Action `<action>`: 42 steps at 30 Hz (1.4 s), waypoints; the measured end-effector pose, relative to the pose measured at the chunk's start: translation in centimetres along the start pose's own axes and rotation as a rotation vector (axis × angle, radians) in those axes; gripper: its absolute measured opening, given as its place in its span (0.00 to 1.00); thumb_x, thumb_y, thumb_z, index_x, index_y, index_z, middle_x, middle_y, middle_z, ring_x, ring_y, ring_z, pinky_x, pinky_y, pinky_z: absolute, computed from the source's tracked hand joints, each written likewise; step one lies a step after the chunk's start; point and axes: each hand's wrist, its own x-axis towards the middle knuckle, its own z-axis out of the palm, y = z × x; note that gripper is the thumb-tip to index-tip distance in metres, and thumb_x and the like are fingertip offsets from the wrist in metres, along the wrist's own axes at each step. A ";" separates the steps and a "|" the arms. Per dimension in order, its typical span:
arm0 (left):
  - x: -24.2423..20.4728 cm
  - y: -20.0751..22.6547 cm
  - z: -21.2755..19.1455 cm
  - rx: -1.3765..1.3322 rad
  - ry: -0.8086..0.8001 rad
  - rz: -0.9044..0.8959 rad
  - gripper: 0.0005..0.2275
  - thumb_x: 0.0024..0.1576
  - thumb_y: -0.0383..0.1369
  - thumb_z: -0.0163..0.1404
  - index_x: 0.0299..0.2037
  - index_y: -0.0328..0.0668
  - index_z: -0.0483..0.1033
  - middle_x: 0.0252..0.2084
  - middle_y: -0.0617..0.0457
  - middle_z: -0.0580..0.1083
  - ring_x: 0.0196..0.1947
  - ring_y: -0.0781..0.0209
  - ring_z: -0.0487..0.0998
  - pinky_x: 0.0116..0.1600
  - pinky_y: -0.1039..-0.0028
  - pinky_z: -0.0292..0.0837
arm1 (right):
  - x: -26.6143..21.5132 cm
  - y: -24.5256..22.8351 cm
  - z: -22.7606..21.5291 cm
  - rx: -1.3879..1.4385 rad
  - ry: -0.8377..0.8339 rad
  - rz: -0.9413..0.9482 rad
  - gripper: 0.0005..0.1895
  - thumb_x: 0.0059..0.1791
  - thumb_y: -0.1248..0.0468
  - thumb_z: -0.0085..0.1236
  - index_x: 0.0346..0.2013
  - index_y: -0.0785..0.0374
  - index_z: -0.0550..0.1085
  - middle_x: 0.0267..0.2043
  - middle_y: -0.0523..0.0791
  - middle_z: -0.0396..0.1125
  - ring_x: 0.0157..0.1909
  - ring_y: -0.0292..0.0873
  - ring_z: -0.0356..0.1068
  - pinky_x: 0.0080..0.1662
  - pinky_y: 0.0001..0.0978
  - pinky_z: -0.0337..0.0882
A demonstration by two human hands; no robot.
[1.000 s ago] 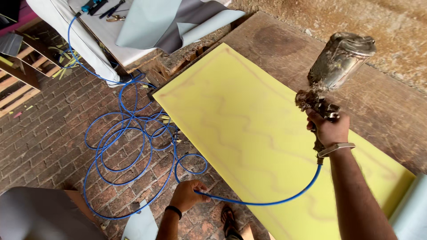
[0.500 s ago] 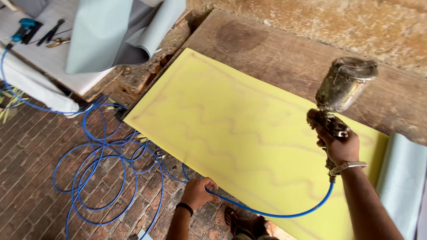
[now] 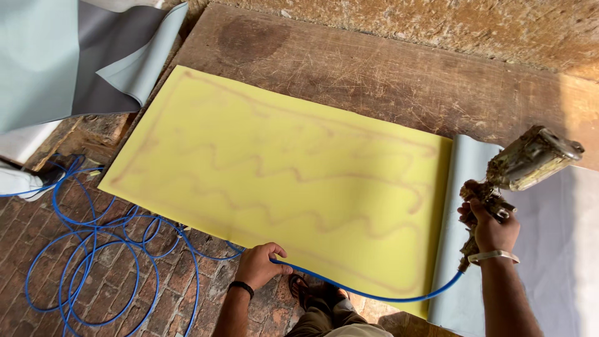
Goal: The person aligns a gray sheet over a yellow foam sheet on a workbench, then uses a spray gun to apply adhesive to the yellow foam. They place the gray sheet onto the adhesive, smooth it out, and repeat the process with additional layers.
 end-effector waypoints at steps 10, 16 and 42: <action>-4.0 -5.0 -3.7 -0.098 0.087 -0.185 0.21 0.38 0.40 0.72 0.42 0.49 0.84 0.39 0.52 0.81 0.41 0.56 0.83 0.48 0.61 0.79 | -0.3 0.2 9.1 -0.113 -0.030 -0.010 0.11 0.54 0.67 0.64 0.45 0.72 0.76 0.37 0.47 0.74 0.32 0.40 0.73 0.34 0.31 0.73; -3.1 -11.4 -8.7 -0.197 0.148 -0.194 0.23 0.39 0.41 0.72 0.44 0.46 0.83 0.46 0.48 0.82 0.50 0.55 0.81 0.54 0.60 0.77 | -2.3 -3.4 20.6 -0.098 -0.154 -0.032 0.11 0.51 0.66 0.66 0.43 0.70 0.76 0.35 0.48 0.74 0.29 0.41 0.73 0.32 0.32 0.73; 5.2 -42.2 -38.3 -0.515 0.323 -0.081 0.20 0.56 0.41 0.58 0.55 0.39 0.77 0.56 0.45 0.79 0.59 0.53 0.79 0.65 0.62 0.72 | -28.6 1.7 76.3 0.374 -0.389 0.185 0.13 0.53 0.62 0.61 0.45 0.69 0.72 0.37 0.46 0.74 0.33 0.41 0.75 0.34 0.31 0.75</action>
